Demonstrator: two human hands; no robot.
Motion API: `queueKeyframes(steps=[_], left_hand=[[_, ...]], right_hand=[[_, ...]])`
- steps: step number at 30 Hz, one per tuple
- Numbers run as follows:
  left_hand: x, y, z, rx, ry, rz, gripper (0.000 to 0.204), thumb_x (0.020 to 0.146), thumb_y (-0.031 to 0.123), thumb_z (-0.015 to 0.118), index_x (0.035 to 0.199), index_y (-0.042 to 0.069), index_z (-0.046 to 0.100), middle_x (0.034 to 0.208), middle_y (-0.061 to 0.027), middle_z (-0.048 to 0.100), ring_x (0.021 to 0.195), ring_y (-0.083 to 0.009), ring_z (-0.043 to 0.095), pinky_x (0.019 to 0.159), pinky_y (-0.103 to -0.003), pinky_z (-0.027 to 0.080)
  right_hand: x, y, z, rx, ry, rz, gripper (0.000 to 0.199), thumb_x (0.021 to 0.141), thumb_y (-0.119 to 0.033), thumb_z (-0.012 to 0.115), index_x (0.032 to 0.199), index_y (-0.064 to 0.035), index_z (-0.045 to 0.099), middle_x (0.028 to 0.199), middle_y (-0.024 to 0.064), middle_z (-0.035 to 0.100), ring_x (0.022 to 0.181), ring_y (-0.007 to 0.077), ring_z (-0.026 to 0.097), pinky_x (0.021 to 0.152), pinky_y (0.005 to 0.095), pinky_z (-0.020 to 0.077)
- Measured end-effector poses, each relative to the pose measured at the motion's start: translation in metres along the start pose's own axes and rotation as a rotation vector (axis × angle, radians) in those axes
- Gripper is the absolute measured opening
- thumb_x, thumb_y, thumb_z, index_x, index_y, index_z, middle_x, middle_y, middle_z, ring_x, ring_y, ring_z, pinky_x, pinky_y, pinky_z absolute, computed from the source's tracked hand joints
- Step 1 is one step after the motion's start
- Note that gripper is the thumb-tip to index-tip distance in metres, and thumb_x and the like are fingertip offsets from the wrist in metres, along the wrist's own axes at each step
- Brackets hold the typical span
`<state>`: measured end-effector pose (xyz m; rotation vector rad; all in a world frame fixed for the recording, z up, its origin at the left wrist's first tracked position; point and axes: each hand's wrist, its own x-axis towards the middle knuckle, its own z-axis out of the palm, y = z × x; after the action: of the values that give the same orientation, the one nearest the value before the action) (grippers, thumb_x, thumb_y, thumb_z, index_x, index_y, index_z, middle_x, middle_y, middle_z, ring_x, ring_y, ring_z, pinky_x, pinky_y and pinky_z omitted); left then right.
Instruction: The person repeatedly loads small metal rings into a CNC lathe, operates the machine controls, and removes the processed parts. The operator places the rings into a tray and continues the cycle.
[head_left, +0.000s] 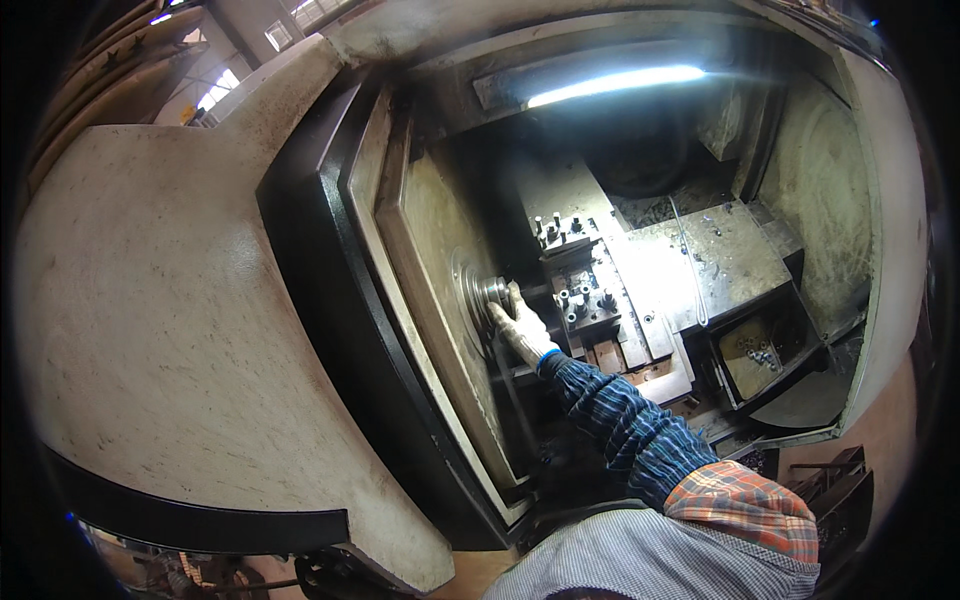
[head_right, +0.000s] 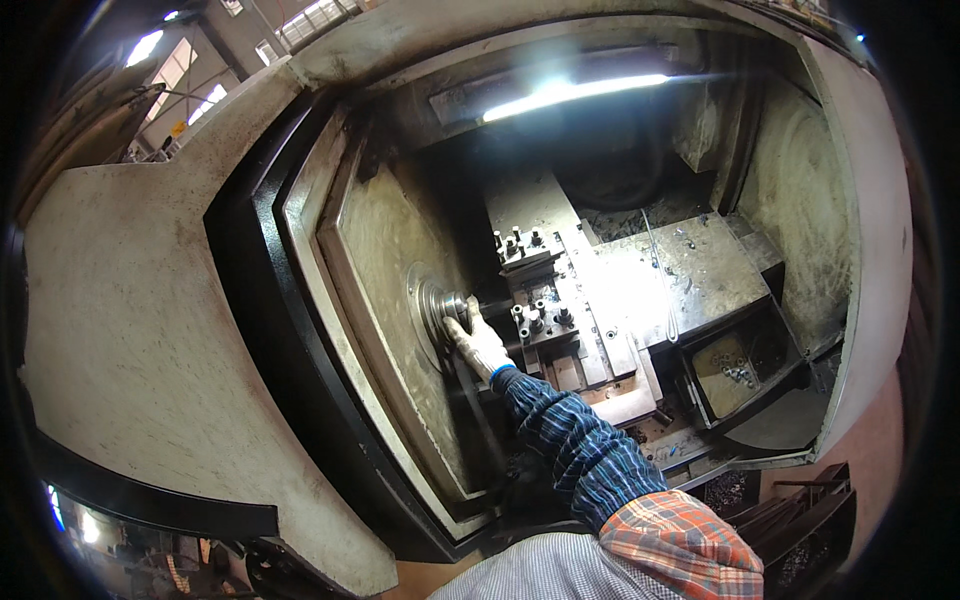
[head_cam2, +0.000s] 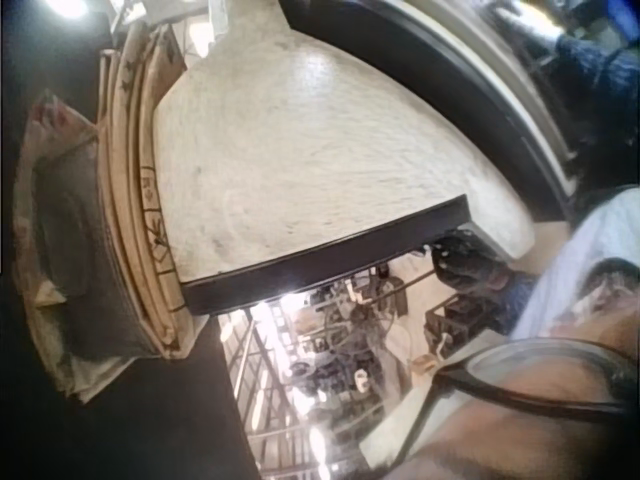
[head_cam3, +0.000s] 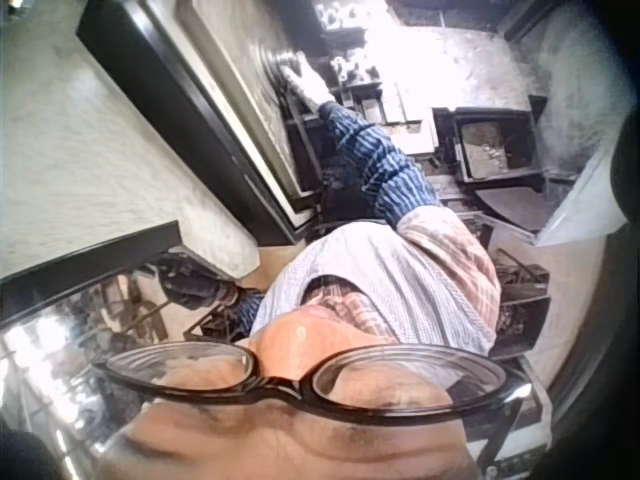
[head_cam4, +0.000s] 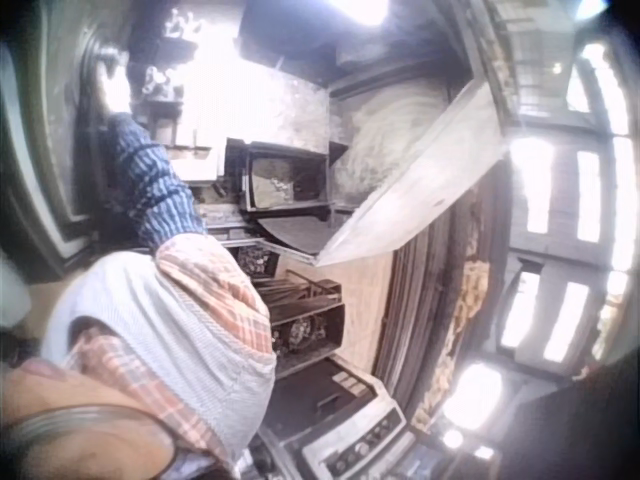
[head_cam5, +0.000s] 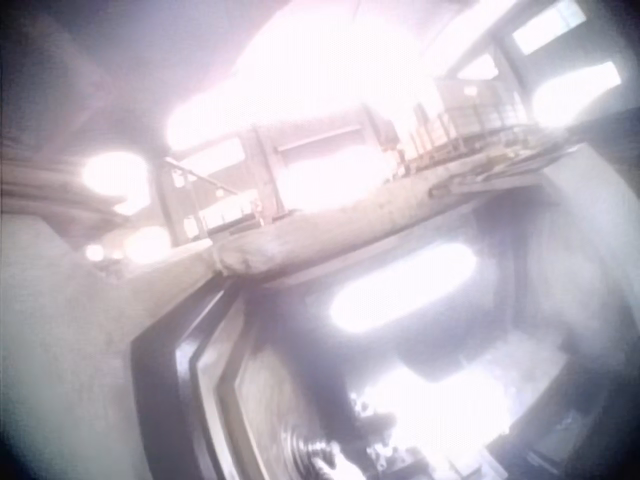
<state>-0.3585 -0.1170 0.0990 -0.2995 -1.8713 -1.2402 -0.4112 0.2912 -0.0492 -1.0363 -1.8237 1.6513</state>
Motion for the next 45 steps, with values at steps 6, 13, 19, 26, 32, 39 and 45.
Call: queueKeyframes(steps=[6,13,19,26,32,39,45], left_hand=[[0.001,-0.002,-0.004,-0.047,0.000,-0.032,0.037,0.096,0.021,0.062,0.121,-0.006,0.057,0.112,-0.0203,0.065,0.090,-0.0299,0.065,0.074,-0.039,0.058],[-0.001,-0.005,-0.002,-0.166,-0.008,-0.064,0.037,0.096,0.020,0.062,0.121,-0.007,0.057,0.112,-0.0206,0.065,0.092,-0.0298,0.065,0.075,-0.038,0.059],[-0.006,0.004,0.001,-0.292,-0.021,0.031,0.034,0.096,0.017,0.060,0.121,-0.007,0.059,0.114,-0.0215,0.065,0.093,-0.0309,0.065,0.076,-0.038,0.058],[0.008,0.034,-0.026,0.133,-0.352,0.415,0.025,0.095,0.016,0.060,0.109,-0.002,0.069,0.103,-0.0180,0.071,0.089,-0.0324,0.068,0.076,-0.042,0.055],[0.023,0.040,-0.027,-0.052,-0.431,0.475,0.025,0.096,0.019,0.058,0.105,-0.001,0.071,0.101,-0.0176,0.072,0.084,-0.0318,0.070,0.076,-0.041,0.055],[0.031,0.020,-0.031,0.037,-0.446,0.566,0.028,0.096,0.020,0.062,0.110,-0.002,0.070,0.103,-0.0169,0.072,0.083,-0.0302,0.071,0.074,-0.040,0.056],[0.018,0.031,-0.033,0.038,-0.591,0.192,0.035,0.099,0.025,0.056,0.120,-0.002,0.064,0.116,-0.0200,0.068,0.097,-0.0299,0.068,0.083,-0.042,0.054]], right_hand=[[0.005,-0.013,-0.001,0.003,-0.010,0.039,0.082,0.091,-0.055,0.055,0.150,-0.0046,0.028,0.133,0.0276,0.054,0.125,0.0398,0.053,0.104,0.0407,0.0414],[-0.002,-0.019,-0.004,-0.130,-0.019,0.028,0.089,0.091,-0.056,0.053,0.153,-0.0016,0.020,0.134,0.0316,0.052,0.126,0.0416,0.051,0.105,0.0395,0.0399],[-0.002,-0.016,-0.011,-0.280,-0.115,0.035,0.093,0.091,-0.062,0.045,0.155,-0.0061,0.007,0.134,0.0336,0.050,0.125,0.0440,0.052,0.105,0.0424,0.0404],[-0.015,-0.033,-0.023,-0.436,-0.077,0.060,0.099,0.092,-0.070,0.035,0.154,-0.0063,-0.010,0.127,0.0299,0.058,0.114,0.0408,0.060,0.097,0.0447,0.0454],[-0.115,-0.033,-0.042,-0.192,-0.064,-0.143,0.070,0.097,-0.053,0.048,0.141,0.0004,0.045,0.128,0.0194,0.061,0.108,0.0341,0.064,0.095,0.0404,0.0479],[-0.247,0.050,-0.114,0.103,-0.139,0.243,0.047,0.100,-0.036,0.056,0.135,-0.0054,0.054,0.098,0.0036,0.067,0.080,0.0099,0.061,0.067,0.0240,0.0519],[-0.372,0.132,-0.189,0.223,0.195,0.477,0.047,0.099,-0.038,0.056,0.133,-0.0045,0.054,0.102,0.0036,0.066,0.078,0.0108,0.061,0.068,0.0272,0.0534]])
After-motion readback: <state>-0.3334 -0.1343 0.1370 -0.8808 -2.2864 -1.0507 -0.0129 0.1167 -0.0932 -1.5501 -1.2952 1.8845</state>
